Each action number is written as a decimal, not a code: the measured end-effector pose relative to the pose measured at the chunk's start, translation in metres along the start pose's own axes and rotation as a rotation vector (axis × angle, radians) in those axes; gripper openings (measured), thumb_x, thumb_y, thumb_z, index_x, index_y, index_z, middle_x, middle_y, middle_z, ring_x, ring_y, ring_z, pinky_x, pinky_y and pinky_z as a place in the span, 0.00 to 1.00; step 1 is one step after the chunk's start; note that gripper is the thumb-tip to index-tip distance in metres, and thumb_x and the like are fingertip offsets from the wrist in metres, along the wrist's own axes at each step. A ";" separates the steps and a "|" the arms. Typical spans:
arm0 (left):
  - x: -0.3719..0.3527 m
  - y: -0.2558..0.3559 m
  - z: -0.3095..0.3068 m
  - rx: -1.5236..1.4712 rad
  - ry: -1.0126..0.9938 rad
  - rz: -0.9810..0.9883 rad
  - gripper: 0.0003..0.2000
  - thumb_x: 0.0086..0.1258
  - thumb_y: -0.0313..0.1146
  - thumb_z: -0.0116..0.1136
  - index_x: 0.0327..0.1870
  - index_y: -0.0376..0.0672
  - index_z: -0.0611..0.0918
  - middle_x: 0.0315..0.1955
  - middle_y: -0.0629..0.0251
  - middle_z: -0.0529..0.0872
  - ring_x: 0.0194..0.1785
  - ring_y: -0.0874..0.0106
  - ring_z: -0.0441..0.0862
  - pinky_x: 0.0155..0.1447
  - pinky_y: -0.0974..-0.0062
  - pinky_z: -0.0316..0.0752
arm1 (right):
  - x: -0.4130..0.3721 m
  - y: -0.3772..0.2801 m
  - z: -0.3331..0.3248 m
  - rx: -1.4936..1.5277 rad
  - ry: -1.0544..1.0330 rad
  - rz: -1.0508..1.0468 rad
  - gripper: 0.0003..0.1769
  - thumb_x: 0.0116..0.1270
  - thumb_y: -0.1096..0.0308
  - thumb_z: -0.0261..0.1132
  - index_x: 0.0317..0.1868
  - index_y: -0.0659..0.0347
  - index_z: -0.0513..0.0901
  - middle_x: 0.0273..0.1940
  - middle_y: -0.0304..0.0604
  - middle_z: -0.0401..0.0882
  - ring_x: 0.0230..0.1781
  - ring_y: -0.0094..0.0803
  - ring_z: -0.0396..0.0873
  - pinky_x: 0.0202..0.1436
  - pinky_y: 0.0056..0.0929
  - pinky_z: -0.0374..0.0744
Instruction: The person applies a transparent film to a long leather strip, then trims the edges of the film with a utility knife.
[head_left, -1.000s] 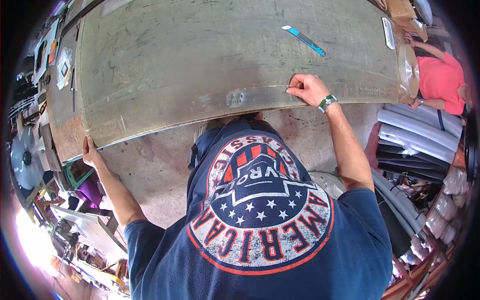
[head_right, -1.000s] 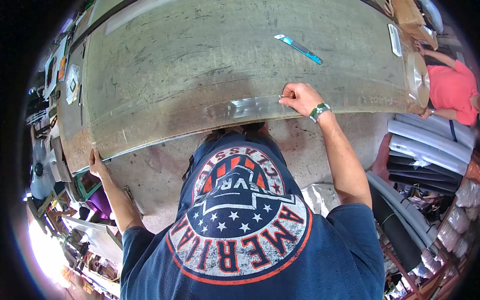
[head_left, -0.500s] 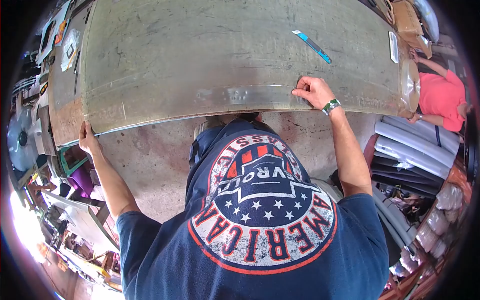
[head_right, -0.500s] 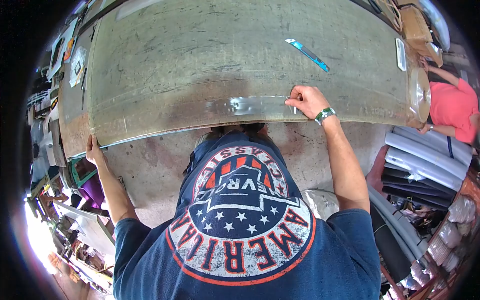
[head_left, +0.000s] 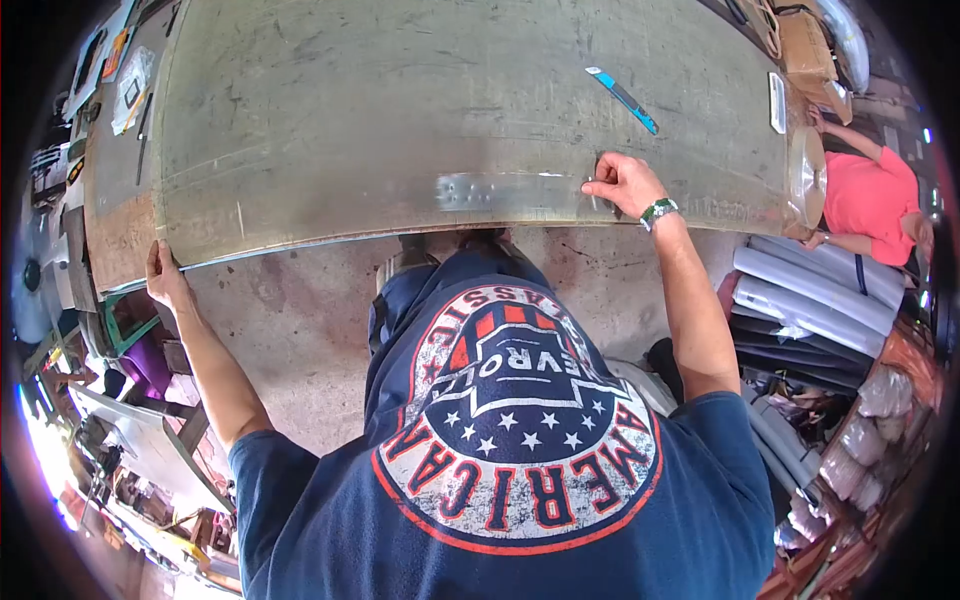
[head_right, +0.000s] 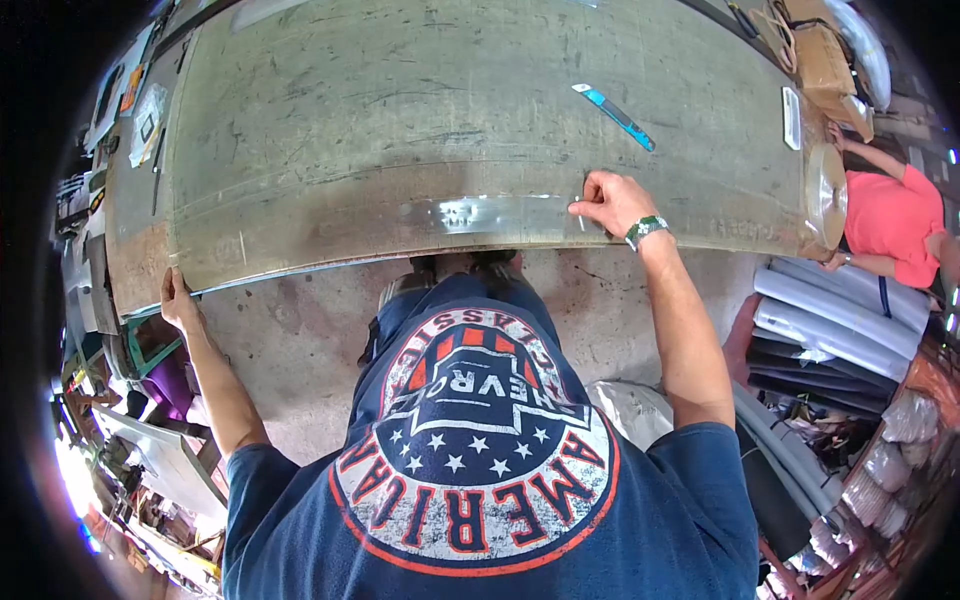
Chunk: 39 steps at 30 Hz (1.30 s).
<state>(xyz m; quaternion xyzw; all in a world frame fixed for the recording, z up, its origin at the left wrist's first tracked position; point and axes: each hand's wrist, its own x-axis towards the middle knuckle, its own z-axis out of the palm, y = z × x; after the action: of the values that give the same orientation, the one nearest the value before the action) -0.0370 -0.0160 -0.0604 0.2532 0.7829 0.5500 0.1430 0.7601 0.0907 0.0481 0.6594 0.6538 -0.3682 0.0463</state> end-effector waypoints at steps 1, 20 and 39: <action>-0.002 0.001 0.001 -0.002 0.003 0.003 0.17 0.73 0.34 0.72 0.57 0.34 0.87 0.45 0.64 0.91 0.45 0.76 0.85 0.54 0.79 0.79 | 0.000 0.001 0.001 -0.016 0.007 0.005 0.20 0.60 0.54 0.80 0.32 0.60 0.81 0.26 0.41 0.84 0.26 0.33 0.80 0.33 0.36 0.76; -0.290 0.293 0.247 0.421 -1.309 0.952 0.23 0.64 0.39 0.71 0.63 0.54 0.85 0.74 0.61 0.74 0.80 0.54 0.62 0.81 0.52 0.58 | 0.005 0.014 0.009 -0.067 0.002 -0.059 0.22 0.56 0.48 0.81 0.35 0.55 0.82 0.37 0.46 0.89 0.42 0.48 0.87 0.44 0.46 0.81; -0.351 0.274 0.361 0.495 -1.832 1.296 0.26 0.52 0.31 0.78 0.54 0.68 0.90 0.84 0.64 0.57 0.86 0.45 0.47 0.85 0.39 0.47 | -0.004 -0.004 -0.016 -0.084 -0.031 -0.013 0.22 0.56 0.49 0.81 0.41 0.57 0.88 0.44 0.50 0.91 0.50 0.48 0.88 0.55 0.47 0.83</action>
<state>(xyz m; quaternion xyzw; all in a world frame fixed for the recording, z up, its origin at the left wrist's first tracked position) 0.5020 0.1475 0.0481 0.9346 0.1942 -0.0392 0.2954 0.7638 0.0969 0.0636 0.6469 0.6721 -0.3509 0.0818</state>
